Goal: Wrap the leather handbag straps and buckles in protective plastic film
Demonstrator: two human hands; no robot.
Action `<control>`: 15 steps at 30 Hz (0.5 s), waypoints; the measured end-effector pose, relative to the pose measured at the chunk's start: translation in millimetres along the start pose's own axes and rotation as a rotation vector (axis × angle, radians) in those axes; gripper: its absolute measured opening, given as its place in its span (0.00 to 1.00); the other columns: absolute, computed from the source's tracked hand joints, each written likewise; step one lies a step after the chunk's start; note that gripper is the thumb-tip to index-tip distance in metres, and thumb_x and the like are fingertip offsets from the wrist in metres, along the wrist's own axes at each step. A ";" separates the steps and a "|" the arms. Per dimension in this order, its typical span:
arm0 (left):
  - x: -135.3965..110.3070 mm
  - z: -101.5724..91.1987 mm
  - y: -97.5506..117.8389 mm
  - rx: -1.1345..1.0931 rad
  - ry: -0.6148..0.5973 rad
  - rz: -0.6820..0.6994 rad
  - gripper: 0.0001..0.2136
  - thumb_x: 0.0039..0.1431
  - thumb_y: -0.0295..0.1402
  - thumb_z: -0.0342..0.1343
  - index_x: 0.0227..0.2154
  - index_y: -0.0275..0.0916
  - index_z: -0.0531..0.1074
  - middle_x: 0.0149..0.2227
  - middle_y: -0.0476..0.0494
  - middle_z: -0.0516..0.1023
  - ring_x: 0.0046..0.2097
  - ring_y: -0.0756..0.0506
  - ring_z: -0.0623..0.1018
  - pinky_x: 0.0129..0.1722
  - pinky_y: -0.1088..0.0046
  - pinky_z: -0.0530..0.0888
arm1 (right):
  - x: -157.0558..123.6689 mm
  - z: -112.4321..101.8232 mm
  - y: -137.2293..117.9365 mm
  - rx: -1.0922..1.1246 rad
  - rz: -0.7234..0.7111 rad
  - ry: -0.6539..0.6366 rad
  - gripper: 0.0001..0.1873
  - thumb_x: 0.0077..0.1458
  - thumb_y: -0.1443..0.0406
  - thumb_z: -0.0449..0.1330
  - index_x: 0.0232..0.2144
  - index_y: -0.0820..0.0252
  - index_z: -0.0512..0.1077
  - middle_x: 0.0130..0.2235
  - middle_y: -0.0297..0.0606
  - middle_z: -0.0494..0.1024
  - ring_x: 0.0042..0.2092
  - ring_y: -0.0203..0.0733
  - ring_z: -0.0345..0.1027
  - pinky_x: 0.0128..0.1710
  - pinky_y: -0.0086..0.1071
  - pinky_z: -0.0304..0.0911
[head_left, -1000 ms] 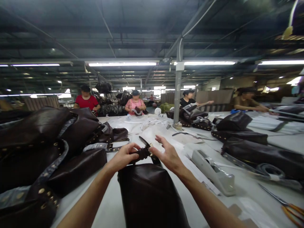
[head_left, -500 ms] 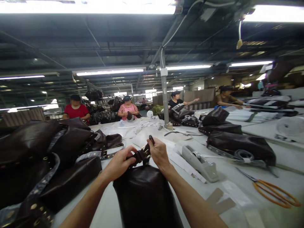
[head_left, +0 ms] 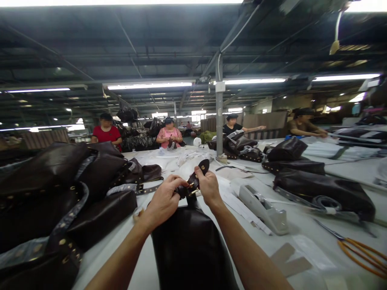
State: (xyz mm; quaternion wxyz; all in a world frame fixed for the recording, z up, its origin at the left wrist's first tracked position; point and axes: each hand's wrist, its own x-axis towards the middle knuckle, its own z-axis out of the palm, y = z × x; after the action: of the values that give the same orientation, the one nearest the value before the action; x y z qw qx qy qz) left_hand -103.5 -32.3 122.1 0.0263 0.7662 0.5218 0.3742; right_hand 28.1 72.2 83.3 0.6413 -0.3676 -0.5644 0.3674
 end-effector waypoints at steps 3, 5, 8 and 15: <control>6.2 -0.2 16.5 0.101 -0.009 -0.051 0.09 0.55 0.24 0.47 0.32 0.38 0.72 0.38 0.44 0.75 0.42 0.44 0.75 0.45 0.68 0.71 | -5.7 1.5 -10.5 0.005 -0.047 -0.033 0.28 0.51 0.42 0.57 0.22 0.60 0.70 0.21 0.36 0.72 0.24 0.39 0.64 0.24 0.30 0.58; 8.3 1.3 26.1 0.251 -0.012 -0.083 0.06 0.59 0.29 0.50 0.30 0.38 0.71 0.36 0.43 0.75 0.39 0.44 0.76 0.41 0.68 0.71 | -10.0 1.9 -15.4 -0.009 -0.063 -0.039 0.26 0.51 0.43 0.57 0.22 0.60 0.70 0.22 0.35 0.72 0.25 0.39 0.64 0.25 0.30 0.58; 7.7 7.5 36.5 0.465 -0.096 -0.101 0.07 0.62 0.29 0.48 0.33 0.37 0.71 0.38 0.40 0.75 0.38 0.42 0.77 0.36 0.67 0.71 | -15.4 1.7 -19.2 -0.061 -0.086 -0.035 0.23 0.52 0.46 0.57 0.21 0.59 0.70 0.22 0.34 0.72 0.25 0.39 0.65 0.28 0.31 0.60; 1.4 24.0 25.2 0.505 -0.046 -0.032 0.06 0.61 0.26 0.47 0.35 0.37 0.69 0.41 0.39 0.74 0.38 0.42 0.77 0.33 0.67 0.72 | -18.0 -8.1 -15.5 0.013 -0.066 -0.144 0.24 0.53 0.45 0.57 0.25 0.60 0.71 0.24 0.34 0.73 0.26 0.38 0.65 0.28 0.30 0.60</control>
State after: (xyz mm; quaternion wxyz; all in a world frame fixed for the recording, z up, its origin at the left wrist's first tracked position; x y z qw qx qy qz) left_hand -69.2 -34.2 116.5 -0.1481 0.7484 0.6100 0.2139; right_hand 35.3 48.7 88.0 0.6130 -0.3173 -0.6187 0.3753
